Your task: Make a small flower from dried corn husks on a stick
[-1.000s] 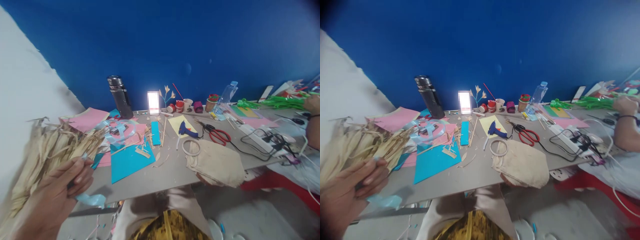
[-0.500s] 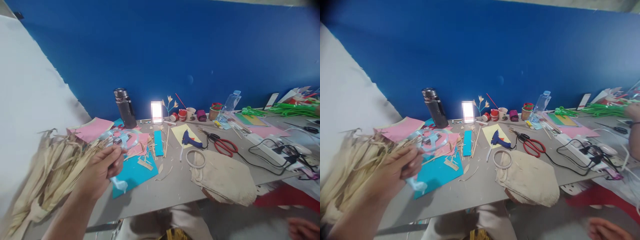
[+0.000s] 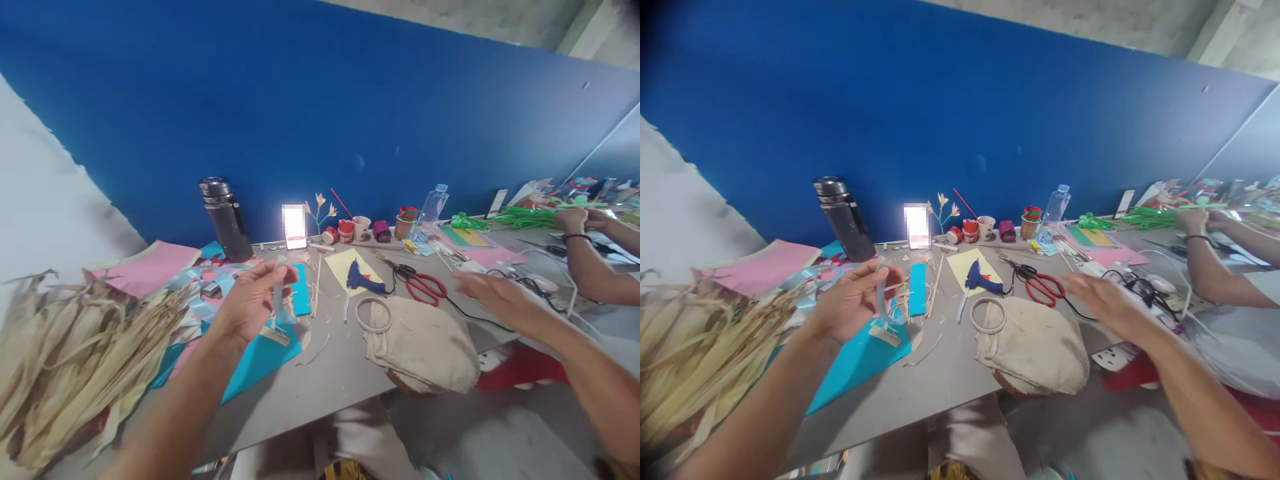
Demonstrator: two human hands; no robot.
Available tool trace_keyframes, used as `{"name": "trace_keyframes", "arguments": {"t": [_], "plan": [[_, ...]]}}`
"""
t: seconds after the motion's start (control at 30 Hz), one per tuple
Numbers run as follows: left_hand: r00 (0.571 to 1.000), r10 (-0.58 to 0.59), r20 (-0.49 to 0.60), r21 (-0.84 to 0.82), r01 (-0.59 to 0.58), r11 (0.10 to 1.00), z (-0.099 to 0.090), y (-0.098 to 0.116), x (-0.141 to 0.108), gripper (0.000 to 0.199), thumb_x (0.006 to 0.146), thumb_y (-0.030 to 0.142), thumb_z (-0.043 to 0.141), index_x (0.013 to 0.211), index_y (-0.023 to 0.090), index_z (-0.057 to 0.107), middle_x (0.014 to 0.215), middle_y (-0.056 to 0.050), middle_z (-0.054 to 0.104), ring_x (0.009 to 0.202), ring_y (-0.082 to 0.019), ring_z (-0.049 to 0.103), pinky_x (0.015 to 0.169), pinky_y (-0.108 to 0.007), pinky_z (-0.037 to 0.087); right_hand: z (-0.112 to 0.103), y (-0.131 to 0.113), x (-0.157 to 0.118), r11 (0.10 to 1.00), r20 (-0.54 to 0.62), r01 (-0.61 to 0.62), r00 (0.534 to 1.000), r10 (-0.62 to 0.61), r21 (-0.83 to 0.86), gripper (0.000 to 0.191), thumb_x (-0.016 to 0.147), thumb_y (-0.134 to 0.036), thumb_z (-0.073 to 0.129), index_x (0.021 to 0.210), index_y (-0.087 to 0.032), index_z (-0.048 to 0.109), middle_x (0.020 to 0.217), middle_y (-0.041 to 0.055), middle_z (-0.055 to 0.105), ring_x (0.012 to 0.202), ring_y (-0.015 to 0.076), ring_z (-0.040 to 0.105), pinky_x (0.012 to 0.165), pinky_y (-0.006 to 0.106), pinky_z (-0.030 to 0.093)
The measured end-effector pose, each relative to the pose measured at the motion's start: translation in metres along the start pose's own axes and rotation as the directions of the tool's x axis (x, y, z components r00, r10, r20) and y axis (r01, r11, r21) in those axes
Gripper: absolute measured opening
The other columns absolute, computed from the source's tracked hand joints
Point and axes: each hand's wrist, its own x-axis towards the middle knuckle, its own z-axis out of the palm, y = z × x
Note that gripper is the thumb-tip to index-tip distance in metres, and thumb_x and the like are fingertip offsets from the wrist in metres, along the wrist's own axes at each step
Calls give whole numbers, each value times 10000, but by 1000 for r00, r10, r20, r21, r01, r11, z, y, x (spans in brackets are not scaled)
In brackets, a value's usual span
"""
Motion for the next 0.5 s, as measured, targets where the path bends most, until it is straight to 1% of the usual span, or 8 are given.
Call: {"name": "trace_keyframes", "arguments": {"t": [0.03,0.07,0.13,0.2,0.27,0.33,0.4,0.5], "plan": [[1000,-2,-17,-13,2,1000,4,-3,1,241,646,270,836,796,157,686,899,-58,711,837,-173,639,689,-275,480,11,-30,12,980,73,77,993,-92,184,305,927,-374,542,1081,-214,750,1103,135,730,965,202,687,786,284,479],[1000,-10,-28,-18,9,1000,8,-6,2,244,639,278,838,789,154,691,925,-63,713,843,-172,633,692,-275,469,23,-62,22,935,128,124,976,-175,332,324,907,-394,575,1133,-212,718,1143,132,713,986,213,671,809,300,480],[999,-13,-40,-8,13,1000,15,-13,3,247,627,298,839,767,149,701,952,-72,712,848,-175,622,692,-277,449,50,-125,35,824,172,152,942,-288,545,282,869,-429,616,986,-203,737,989,97,735,842,202,661,746,302,487],[999,-1,-41,-15,0,1000,19,-18,4,258,615,317,841,773,153,719,970,-79,711,875,-191,619,699,-280,442,78,-177,42,721,247,172,865,-436,671,284,798,-421,691,976,-203,732,936,66,725,792,189,638,703,289,478],[999,5,-31,-49,-7,999,21,-22,7,284,617,331,837,815,154,736,986,-88,707,912,-207,619,708,-280,447,103,-210,46,653,271,166,814,-514,739,325,718,-378,764,987,-200,726,916,42,708,799,178,614,679,265,457],[999,-14,-39,-87,11,996,18,-24,11,293,635,330,829,845,147,737,1000,-95,698,926,-210,619,702,-270,456,122,-225,50,607,321,77,793,-518,791,145,759,-317,709,756,-172,698,720,-2,641,667,131,551,603,238,409],[997,-46,-67,-126,37,991,12,-24,17,281,684,331,799,884,147,728,1011,-98,687,911,-200,622,689,-264,472,135,-225,54,592,384,-10,769,-511,806,218,780,-282,661,604,-165,609,571,-36,534,557,99,462,536,229,344],[985,-56,-165,-179,26,983,-2,-28,30,235,762,298,736,950,163,697,985,-75,672,850,-163,623,678,-259,498,147,-212,59,573,454,-124,752,-478,810,233,770,-298,658,596,-163,584,553,-31,547,542,101,469,536,231,347]]}}
